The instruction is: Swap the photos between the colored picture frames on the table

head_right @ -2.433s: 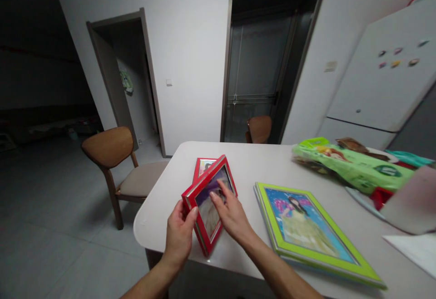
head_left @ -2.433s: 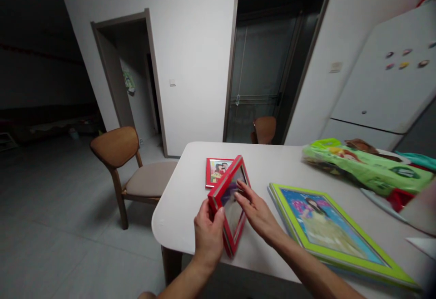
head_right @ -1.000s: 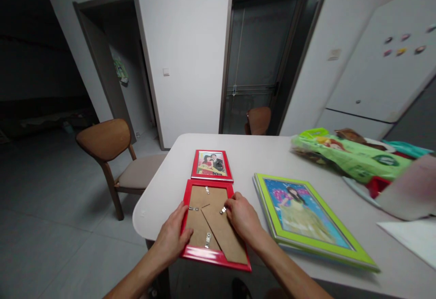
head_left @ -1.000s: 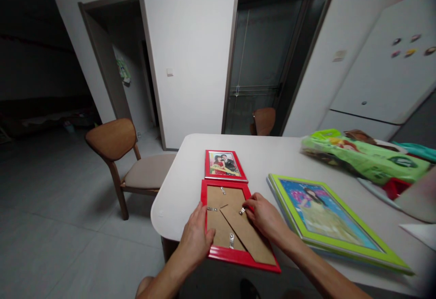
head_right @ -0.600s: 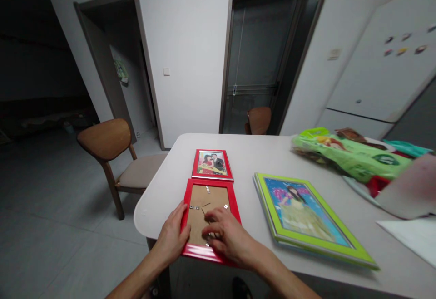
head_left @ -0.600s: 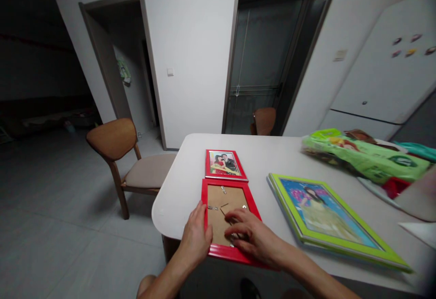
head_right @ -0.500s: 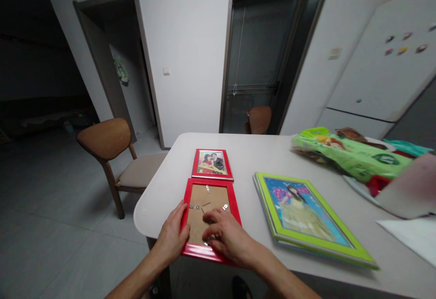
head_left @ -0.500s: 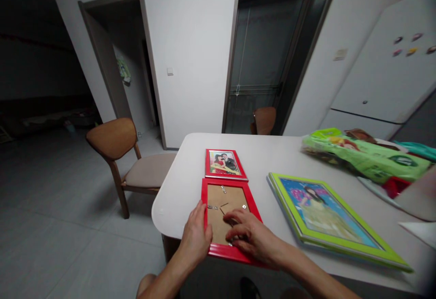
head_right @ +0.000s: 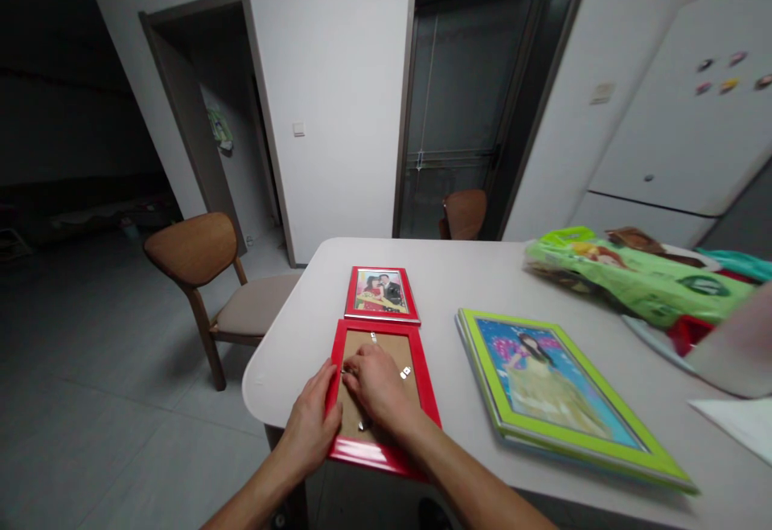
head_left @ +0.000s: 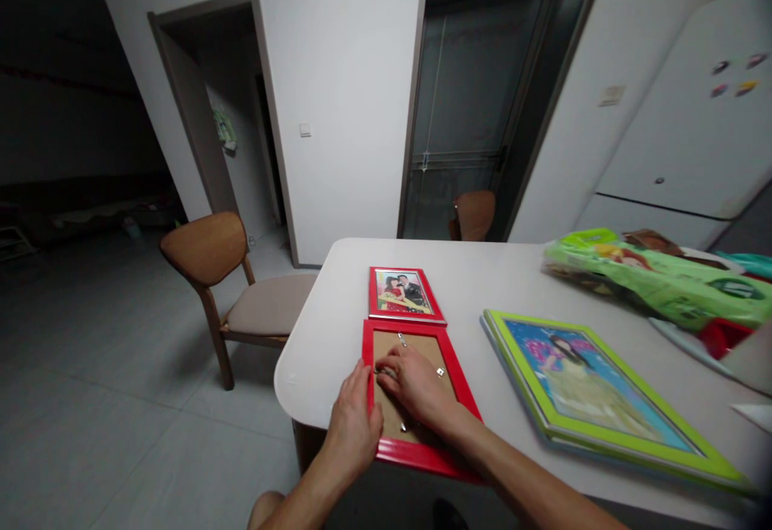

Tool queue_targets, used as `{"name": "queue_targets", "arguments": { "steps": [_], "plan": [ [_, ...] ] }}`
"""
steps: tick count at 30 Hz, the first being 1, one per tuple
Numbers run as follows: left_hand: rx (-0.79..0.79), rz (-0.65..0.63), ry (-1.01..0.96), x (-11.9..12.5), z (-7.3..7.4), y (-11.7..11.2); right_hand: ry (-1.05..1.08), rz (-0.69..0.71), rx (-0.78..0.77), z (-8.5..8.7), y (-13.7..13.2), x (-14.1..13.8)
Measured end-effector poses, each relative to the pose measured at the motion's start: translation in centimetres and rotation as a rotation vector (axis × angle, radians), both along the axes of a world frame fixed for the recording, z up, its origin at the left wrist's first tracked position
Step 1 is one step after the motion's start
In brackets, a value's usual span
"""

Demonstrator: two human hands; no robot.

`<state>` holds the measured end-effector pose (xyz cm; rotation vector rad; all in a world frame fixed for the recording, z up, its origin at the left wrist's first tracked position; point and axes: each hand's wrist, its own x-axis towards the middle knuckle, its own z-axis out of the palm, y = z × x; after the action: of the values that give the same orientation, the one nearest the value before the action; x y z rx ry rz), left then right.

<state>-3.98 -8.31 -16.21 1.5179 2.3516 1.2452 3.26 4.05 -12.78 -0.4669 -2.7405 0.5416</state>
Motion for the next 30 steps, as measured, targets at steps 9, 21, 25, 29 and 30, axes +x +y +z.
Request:
{"name": "queue_targets", "arguments": {
  "steps": [9,21,25,29,30],
  "plan": [
    [-0.023,0.008,-0.013,0.1,0.2,-0.1,-0.036,-0.171,0.105,-0.7,1.8,-0.7],
    [-0.037,0.020,-0.044,0.2,0.6,-0.1,-0.102,-0.322,0.133,-0.5,4.1,-0.7],
    [-0.030,0.018,-0.034,0.2,0.6,-0.2,-0.078,-0.265,0.097,0.7,2.9,1.8],
    [-0.023,0.023,-0.038,0.1,0.4,-0.2,-0.151,-0.188,0.024,0.9,1.2,5.1],
    [-0.027,0.023,-0.037,0.1,0.3,-0.2,-0.158,-0.181,0.012,0.8,0.8,5.5]
  ]
}}
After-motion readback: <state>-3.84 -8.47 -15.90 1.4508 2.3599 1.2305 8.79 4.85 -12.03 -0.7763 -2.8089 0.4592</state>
